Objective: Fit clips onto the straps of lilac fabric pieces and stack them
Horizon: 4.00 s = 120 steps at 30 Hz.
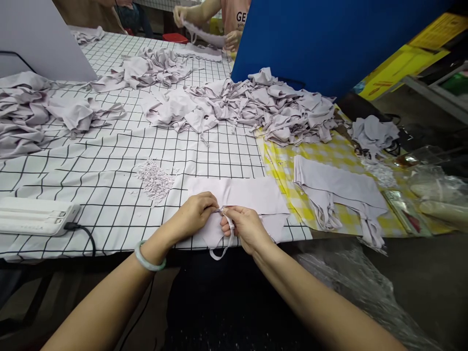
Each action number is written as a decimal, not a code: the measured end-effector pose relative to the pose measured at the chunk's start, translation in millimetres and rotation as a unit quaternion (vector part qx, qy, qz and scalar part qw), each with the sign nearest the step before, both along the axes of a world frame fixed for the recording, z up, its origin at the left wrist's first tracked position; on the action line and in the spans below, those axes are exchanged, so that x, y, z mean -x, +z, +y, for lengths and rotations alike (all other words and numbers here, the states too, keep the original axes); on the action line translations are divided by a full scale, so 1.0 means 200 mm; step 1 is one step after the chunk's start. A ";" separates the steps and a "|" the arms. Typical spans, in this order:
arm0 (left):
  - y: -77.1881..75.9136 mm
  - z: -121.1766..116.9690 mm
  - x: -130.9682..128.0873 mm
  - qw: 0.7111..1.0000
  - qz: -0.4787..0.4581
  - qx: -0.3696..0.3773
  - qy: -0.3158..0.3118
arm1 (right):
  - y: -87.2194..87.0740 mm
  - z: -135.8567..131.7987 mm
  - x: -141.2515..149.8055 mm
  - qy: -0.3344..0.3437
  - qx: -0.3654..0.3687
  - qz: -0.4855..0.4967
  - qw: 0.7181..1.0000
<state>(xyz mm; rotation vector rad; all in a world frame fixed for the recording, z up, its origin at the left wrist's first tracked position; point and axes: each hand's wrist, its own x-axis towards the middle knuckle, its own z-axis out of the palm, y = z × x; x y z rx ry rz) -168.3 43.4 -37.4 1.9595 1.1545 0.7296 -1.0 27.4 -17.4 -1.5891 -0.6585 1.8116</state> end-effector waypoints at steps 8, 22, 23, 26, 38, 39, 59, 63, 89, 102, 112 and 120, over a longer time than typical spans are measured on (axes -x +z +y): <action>-0.05 0.00 0.01 0.986 0.136 -0.100 -0.005 | 0.07 -0.35 -0.13 0.048 -0.018 0.077 0.996; 0.06 0.14 0.07 0.941 0.328 -0.072 0.035 | 0.03 -0.11 -0.60 0.065 -0.308 -0.360 0.878; 0.09 0.18 0.09 0.931 0.355 -0.060 0.066 | 0.03 0.01 -0.64 0.077 -0.327 -0.418 0.844; 0.20 0.30 0.11 0.905 0.418 0.007 0.081 | 0.00 0.32 -0.69 0.113 -0.306 -0.540 0.776; 0.45 0.27 0.24 0.973 0.100 0.197 0.064 | 0.08 0.16 -0.74 -0.017 -0.339 -0.120 0.933; 0.47 0.26 0.21 0.973 0.012 0.223 0.056 | 0.13 0.11 -0.81 -0.044 -0.339 -0.052 0.938; 0.20 0.90 -1.44 0.926 -0.216 0.299 0.084 | 0.00 0.54 -2.31 -0.206 -0.375 -0.330 0.842; 0.07 1.02 -1.50 0.940 -0.156 0.274 0.127 | -0.22 0.79 -2.35 -0.167 -0.342 -0.387 0.840; 0.07 0.64 -1.33 0.963 0.230 -0.117 -0.071 | -0.28 0.78 -2.13 0.163 -0.302 -0.717 0.607; 0.09 0.25 -0.48 0.989 0.006 -0.053 0.134 | 0.05 1.45 0.21 0.385 -0.535 -0.509 0.554; 0.07 0.12 -0.05 0.957 0.061 -0.126 0.254 | 0.04 0.70 -0.26 0.492 -0.620 -0.320 0.521; 0.33 -0.07 -0.24 0.982 0.006 0.053 -0.182 | 0.26 -0.02 -0.65 0.477 -0.446 -0.132 0.746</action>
